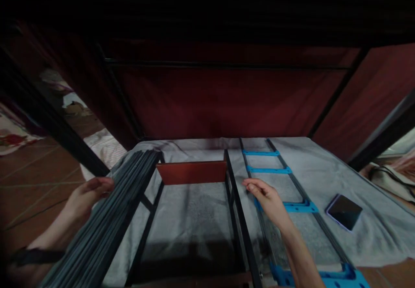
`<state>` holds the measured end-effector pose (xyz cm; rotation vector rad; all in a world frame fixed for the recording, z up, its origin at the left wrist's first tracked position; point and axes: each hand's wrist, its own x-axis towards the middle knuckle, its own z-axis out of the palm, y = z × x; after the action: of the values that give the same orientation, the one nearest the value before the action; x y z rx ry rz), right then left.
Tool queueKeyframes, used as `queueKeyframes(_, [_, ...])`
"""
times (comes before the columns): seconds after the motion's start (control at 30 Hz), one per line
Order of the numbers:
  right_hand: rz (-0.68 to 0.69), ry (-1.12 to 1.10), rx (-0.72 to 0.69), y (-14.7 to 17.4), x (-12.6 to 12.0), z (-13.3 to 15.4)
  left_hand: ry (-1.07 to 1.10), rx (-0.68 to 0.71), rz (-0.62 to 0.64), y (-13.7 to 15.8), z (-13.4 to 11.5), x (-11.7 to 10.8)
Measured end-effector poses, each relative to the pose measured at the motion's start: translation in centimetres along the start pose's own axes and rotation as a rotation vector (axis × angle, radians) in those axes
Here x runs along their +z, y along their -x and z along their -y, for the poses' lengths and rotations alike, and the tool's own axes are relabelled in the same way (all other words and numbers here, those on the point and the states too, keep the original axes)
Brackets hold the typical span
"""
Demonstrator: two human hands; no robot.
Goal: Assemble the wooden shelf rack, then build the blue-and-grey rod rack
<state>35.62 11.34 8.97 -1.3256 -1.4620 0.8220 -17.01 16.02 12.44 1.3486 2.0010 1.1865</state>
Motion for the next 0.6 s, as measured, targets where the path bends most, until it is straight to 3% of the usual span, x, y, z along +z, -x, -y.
queueKeyframes(0.07, [-0.006,-0.055,-0.023,0.0,0.5,0.6,0.203,-0.049,0.065,2.0,-4.2,-0.1])
queueKeyframes(0.13, [0.015,-0.115,-0.056,0.1,1.3,1.5,0.228,0.009,0.223,4.7,-8.6,1.3])
queueKeyframes(0.23, [0.086,-0.21,-0.093,0.7,2.8,3.1,0.169,0.152,0.397,9.2,-14.2,6.0])
queueKeyframes(0.3, [0.134,-0.284,-0.095,1.3,3.5,3.9,0.153,0.222,0.516,11.9,-16.6,10.0])
queueKeyframes(0.47, [0.113,-0.496,-0.043,3.2,3.6,3.9,0.199,0.327,0.763,16.6,-18.6,19.7])
queueKeyframes(0.6, [-0.051,-0.624,0.047,3.8,2.9,2.3,0.272,0.338,0.852,18.9,-18.8,24.6])
